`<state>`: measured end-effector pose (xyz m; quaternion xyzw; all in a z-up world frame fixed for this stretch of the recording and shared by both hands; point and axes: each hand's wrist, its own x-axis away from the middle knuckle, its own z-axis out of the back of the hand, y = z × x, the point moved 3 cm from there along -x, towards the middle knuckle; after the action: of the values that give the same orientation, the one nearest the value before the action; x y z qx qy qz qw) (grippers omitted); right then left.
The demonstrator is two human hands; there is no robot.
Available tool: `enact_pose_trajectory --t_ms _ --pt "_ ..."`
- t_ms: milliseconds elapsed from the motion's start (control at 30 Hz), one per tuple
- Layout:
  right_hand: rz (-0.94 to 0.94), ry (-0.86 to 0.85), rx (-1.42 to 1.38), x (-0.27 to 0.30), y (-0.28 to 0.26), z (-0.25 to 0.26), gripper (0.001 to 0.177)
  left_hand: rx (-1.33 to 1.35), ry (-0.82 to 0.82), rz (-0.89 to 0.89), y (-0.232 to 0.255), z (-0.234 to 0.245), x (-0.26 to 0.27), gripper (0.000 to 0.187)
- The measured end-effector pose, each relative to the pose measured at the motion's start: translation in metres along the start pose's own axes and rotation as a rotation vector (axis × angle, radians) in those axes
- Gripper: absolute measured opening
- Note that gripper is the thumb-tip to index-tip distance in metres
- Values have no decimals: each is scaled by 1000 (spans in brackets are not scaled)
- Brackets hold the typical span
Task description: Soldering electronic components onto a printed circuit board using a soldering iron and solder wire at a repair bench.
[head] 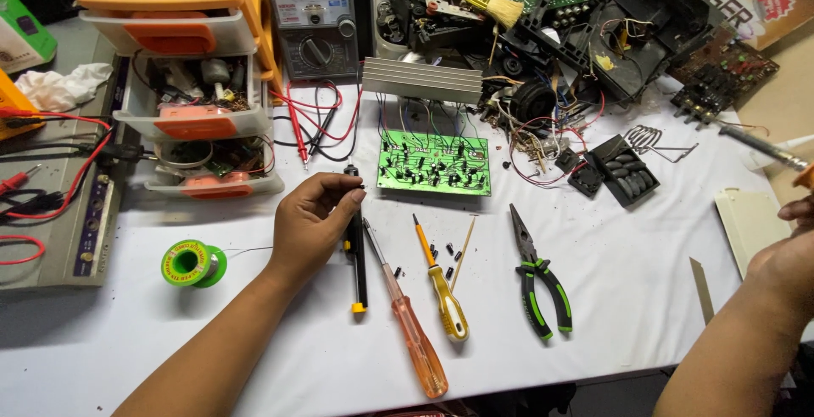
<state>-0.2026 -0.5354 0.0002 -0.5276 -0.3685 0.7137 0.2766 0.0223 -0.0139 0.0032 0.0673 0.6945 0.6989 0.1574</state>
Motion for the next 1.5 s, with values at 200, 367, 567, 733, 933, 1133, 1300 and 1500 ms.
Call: enact_pose_trajectory --t_ms 200,367,567,733,933,1133,1300,1500 --pt "-168 31 -298 50 -134 -73 43 35 39 43 1 1 0 12" --pt "95 -363 -525 105 -231 -139 20 -24 57 30 4 4 0 13" --pt "123 -526 -600 151 -228 -178 17 -25 78 -22 4 6 -2 12" --pt "105 -500 -555 175 -223 -189 24 13 98 -48 4 6 -6 12" --pt "69 -683 -414 186 -211 -181 17 -30 91 104 1 5 -5 11" --pt "84 -733 -419 193 -208 -183 16 -23 88 121 0 4 -5 11" --pt "80 -757 -376 196 -204 -182 16 -63 83 91 3 4 -5 11" --pt "144 -754 -264 196 -201 -181 17 -74 70 56 2 4 -5 10"
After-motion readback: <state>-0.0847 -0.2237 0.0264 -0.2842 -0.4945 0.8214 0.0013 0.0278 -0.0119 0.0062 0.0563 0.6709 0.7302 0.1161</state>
